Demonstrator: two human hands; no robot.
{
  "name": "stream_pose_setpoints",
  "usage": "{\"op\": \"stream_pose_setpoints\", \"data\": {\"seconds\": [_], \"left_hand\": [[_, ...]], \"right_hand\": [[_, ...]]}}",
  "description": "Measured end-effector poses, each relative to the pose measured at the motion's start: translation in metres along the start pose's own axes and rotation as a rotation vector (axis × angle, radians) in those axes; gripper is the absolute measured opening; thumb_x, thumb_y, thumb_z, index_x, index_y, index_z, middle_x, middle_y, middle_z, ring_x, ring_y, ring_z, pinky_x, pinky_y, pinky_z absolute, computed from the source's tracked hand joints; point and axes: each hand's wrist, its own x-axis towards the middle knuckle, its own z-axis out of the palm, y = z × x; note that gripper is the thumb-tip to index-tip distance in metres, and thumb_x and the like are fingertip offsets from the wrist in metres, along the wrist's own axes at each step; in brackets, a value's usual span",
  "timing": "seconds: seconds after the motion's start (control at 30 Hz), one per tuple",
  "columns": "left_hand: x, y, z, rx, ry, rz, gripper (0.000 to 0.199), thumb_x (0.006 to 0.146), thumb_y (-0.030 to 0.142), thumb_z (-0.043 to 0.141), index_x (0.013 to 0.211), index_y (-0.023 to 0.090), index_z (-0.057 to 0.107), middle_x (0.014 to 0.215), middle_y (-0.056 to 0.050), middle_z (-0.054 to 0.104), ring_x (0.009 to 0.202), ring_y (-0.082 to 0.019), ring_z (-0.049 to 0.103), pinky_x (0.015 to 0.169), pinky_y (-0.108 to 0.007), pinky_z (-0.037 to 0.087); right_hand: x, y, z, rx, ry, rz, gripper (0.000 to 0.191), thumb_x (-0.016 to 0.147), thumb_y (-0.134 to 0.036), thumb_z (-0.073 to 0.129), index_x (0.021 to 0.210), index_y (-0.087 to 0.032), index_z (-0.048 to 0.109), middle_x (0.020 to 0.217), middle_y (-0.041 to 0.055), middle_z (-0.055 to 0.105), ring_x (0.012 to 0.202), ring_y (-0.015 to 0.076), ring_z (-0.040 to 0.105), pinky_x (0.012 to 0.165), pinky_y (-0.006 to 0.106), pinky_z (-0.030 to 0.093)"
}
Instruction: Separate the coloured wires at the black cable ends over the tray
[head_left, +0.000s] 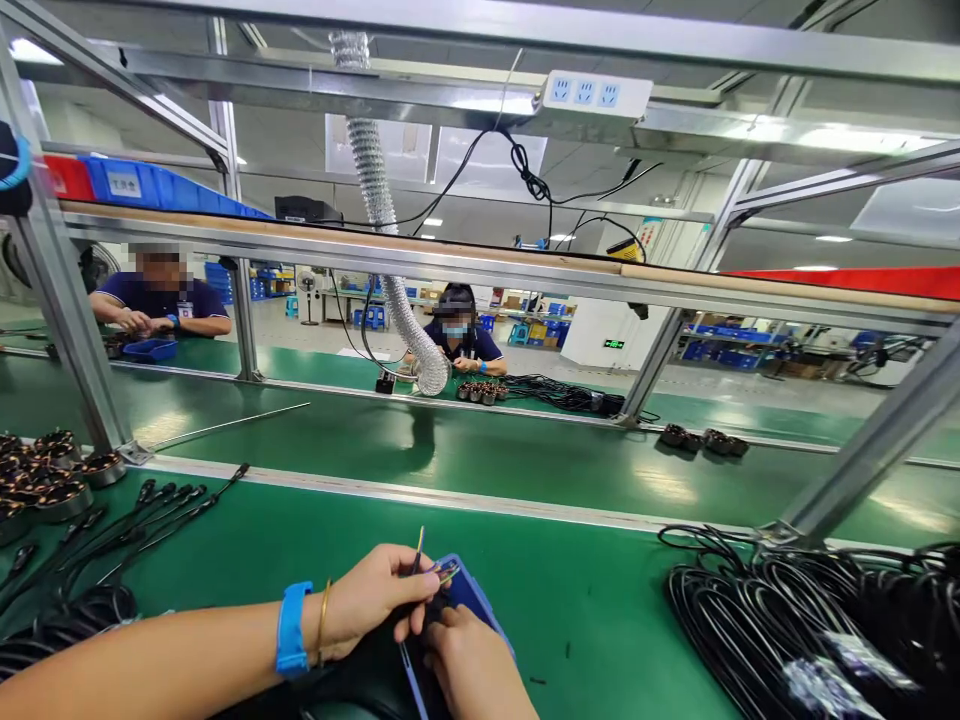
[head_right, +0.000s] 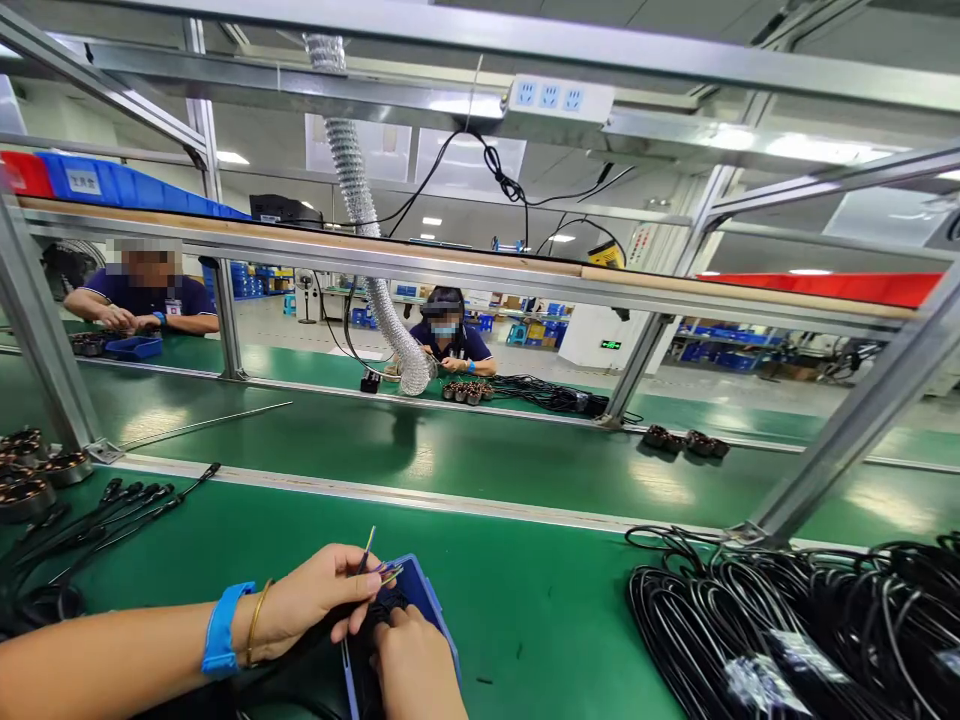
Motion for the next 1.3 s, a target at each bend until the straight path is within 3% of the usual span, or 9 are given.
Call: {"op": "stream_pose_setpoints", "data": {"seconds": [0.2,0.27,0.4,0.47,0.7,0.9,1.0,1.13,1.3], "left_hand": [[-0.002,-0.004,0.0,-0.052,0.085,-0.064,0.038,0.065,0.046,0.071,0.08,0.017,0.051,0.046,0.01,0.046,0.041,-0.005,0.032,0.042,-0.02,0.026],[-0.004,-0.004,0.002,-0.046,0.085,-0.071,0.033,0.066,0.044,0.066,0.079,0.019,0.05,0.045,0.011,0.042,0.042,-0.006,0.029,0.042,-0.019,0.025],[-0.007,-0.004,0.004,0.003,0.054,-0.066,0.023,0.067,0.04,0.057,0.073,0.02,0.048,0.044,0.01,0.041,0.041,-0.006,0.03,0.042,-0.021,0.025],[-0.008,-0.004,0.004,0.013,0.05,-0.079,0.02,0.066,0.038,0.055,0.072,0.02,0.048,0.044,0.009,0.042,0.04,-0.006,0.03,0.042,-0.021,0.024],[-0.008,-0.003,0.004,-0.019,0.039,-0.075,0.018,0.065,0.033,0.058,0.074,0.019,0.051,0.044,0.01,0.042,0.04,-0.006,0.031,0.043,-0.02,0.023],[-0.008,-0.008,0.0,-0.019,0.011,-0.06,0.019,0.068,0.033,0.062,0.077,0.018,0.053,0.046,0.009,0.044,0.041,-0.006,0.032,0.042,-0.02,0.025],[-0.008,-0.009,0.0,-0.025,0.01,-0.054,0.027,0.07,0.039,0.067,0.08,0.018,0.054,0.047,0.009,0.045,0.041,-0.006,0.034,0.042,-0.019,0.027],[-0.008,-0.009,0.001,-0.024,0.025,-0.062,0.034,0.069,0.045,0.071,0.08,0.017,0.054,0.047,0.009,0.045,0.041,-0.006,0.034,0.042,-0.019,0.027],[-0.007,-0.011,0.002,0.01,0.046,-0.043,0.036,0.069,0.047,0.072,0.079,0.017,0.055,0.049,0.009,0.045,0.043,-0.007,0.037,0.043,-0.02,0.028]], "right_hand": [[-0.001,-0.001,-0.006,0.011,0.012,-0.023,0.022,0.08,-0.001,0.058,0.078,-0.019,0.07,0.081,0.0056,0.073,0.079,0.0233,0.069,0.068,0.028,0.052],[-0.002,0.003,-0.014,0.126,0.127,-0.027,0.021,0.086,-0.005,0.054,0.078,-0.019,0.067,0.078,0.0042,0.07,0.074,0.0207,0.067,0.066,0.028,0.051],[-0.005,0.009,-0.034,0.46,0.504,0.039,0.016,0.098,-0.021,0.049,0.09,-0.022,0.063,0.079,0.0017,0.066,0.071,0.0163,0.063,0.065,0.024,0.051],[-0.007,0.01,-0.042,0.536,0.577,0.063,0.012,0.098,-0.024,0.052,0.093,-0.023,0.063,0.082,0.0014,0.066,0.074,0.0153,0.063,0.066,0.023,0.051],[-0.011,0.007,-0.051,0.585,0.593,0.051,0.01,0.095,-0.021,0.055,0.092,-0.023,0.065,0.083,0.0015,0.067,0.074,0.0153,0.064,0.067,0.023,0.052],[-0.009,0.003,-0.052,0.634,0.463,-0.008,0.014,0.097,-0.02,0.054,0.094,-0.024,0.066,0.082,0.0001,0.068,0.075,0.0142,0.065,0.068,0.022,0.053],[-0.008,0.005,-0.052,0.647,0.482,0.001,0.013,0.096,-0.023,0.056,0.097,-0.025,0.069,0.083,0.0001,0.071,0.074,0.0137,0.067,0.067,0.021,0.055],[-0.01,0.012,-0.052,0.641,0.562,0.082,0.021,0.096,-0.025,0.057,0.114,-0.024,0.067,0.092,0.0025,0.076,0.077,0.0152,0.073,0.069,0.023,0.06],[-0.013,0.014,-0.048,0.489,0.563,-0.056,0.035,0.098,-0.016,0.051,0.13,-0.025,0.059,0.1,0.0055,0.075,0.089,0.0182,0.072,0.08,0.031,0.061]]}}
